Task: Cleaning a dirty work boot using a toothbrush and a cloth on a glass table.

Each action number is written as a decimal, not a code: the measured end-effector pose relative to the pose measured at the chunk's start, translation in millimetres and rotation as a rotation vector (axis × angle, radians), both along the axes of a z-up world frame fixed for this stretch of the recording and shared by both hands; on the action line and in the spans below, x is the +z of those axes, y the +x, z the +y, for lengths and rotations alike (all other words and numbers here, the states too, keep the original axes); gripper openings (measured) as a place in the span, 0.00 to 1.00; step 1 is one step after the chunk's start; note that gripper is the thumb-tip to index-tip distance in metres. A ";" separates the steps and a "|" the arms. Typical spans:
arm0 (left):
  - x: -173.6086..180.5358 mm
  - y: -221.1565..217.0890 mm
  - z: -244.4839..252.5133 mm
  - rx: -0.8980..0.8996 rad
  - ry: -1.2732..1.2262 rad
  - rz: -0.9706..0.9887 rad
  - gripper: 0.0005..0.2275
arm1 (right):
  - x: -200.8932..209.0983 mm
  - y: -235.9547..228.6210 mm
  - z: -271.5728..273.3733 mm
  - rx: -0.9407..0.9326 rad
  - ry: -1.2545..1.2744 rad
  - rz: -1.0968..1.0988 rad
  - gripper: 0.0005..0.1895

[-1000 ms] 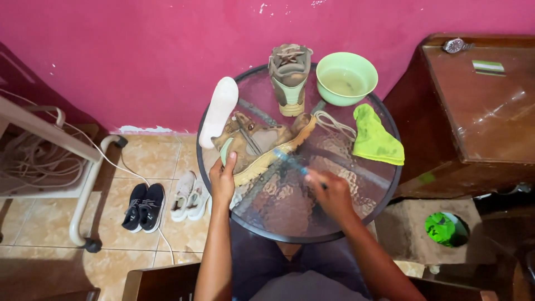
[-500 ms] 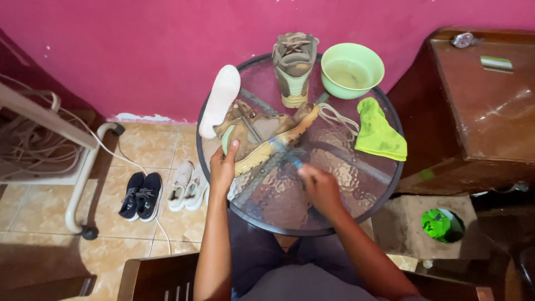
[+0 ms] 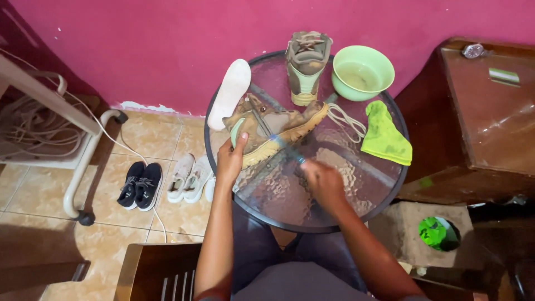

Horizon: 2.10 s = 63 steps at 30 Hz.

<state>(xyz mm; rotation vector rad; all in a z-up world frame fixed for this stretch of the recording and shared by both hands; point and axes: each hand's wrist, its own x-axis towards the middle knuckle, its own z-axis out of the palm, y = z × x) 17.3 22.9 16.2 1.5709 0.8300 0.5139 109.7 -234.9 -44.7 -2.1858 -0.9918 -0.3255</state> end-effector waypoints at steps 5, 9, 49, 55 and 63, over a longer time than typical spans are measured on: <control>5.7 -9.2 -0.3 -0.006 0.005 -0.007 0.19 | 31.8 -22.9 9.0 0.099 0.098 0.197 0.11; 5.3 -6.3 -0.7 -0.017 0.018 -0.015 0.18 | 38.8 -12.2 2.3 0.019 0.132 0.152 0.10; 5.5 -3.7 -1.1 -0.049 0.011 0.047 0.26 | 44.6 78.7 2.9 0.308 -0.233 0.589 0.22; 6.0 -10.2 -5.7 -0.032 -0.020 0.055 0.26 | 33.4 81.1 3.1 0.221 -0.190 0.564 0.24; 1.3 -4.1 -8.2 0.020 -0.001 0.018 0.24 | 52.2 55.2 12.5 0.243 -0.137 0.560 0.23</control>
